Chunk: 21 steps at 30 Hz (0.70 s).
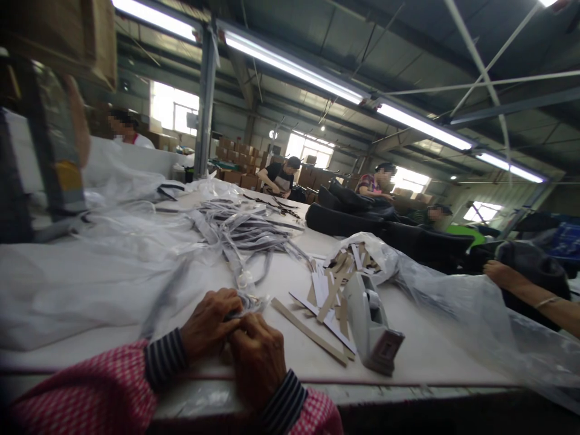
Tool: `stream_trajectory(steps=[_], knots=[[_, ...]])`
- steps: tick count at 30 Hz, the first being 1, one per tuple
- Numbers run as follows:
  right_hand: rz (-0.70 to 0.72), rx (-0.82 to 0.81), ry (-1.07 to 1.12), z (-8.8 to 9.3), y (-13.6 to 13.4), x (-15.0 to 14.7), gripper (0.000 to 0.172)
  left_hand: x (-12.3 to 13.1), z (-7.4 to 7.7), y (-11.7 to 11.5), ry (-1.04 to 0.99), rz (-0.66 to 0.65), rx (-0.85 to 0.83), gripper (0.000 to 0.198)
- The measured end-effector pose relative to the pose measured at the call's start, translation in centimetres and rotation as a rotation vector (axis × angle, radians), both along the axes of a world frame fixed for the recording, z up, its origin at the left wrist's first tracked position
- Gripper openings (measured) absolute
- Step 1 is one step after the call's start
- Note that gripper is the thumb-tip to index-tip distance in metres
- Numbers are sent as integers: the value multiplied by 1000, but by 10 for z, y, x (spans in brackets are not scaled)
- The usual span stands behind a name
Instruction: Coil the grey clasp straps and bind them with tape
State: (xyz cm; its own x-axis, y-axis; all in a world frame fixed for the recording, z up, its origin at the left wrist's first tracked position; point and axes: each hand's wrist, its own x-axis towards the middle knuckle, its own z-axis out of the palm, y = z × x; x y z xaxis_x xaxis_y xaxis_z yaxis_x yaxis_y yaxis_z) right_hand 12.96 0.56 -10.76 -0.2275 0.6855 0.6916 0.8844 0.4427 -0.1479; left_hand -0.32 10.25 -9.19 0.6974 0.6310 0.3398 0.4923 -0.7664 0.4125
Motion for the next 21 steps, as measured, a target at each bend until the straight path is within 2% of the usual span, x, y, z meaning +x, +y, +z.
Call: stream_trajectory(steps=[3, 8, 15, 21], knots=[[-32, -4, 38, 2, -2, -2, 13, 0, -3, 0, -3, -21, 24, 12], [-75, -54, 170, -1, -2, -1, 22, 0, -6, -3, 3, -42, 63, 6], [-12, -41, 161, -3, -2, 0, 22, -1, -8, -6, -43, -22, 42, 6], [99, -126, 299, -1, 6, 9, 31, 1, -9, -4, -59, 40, -50, 8]])
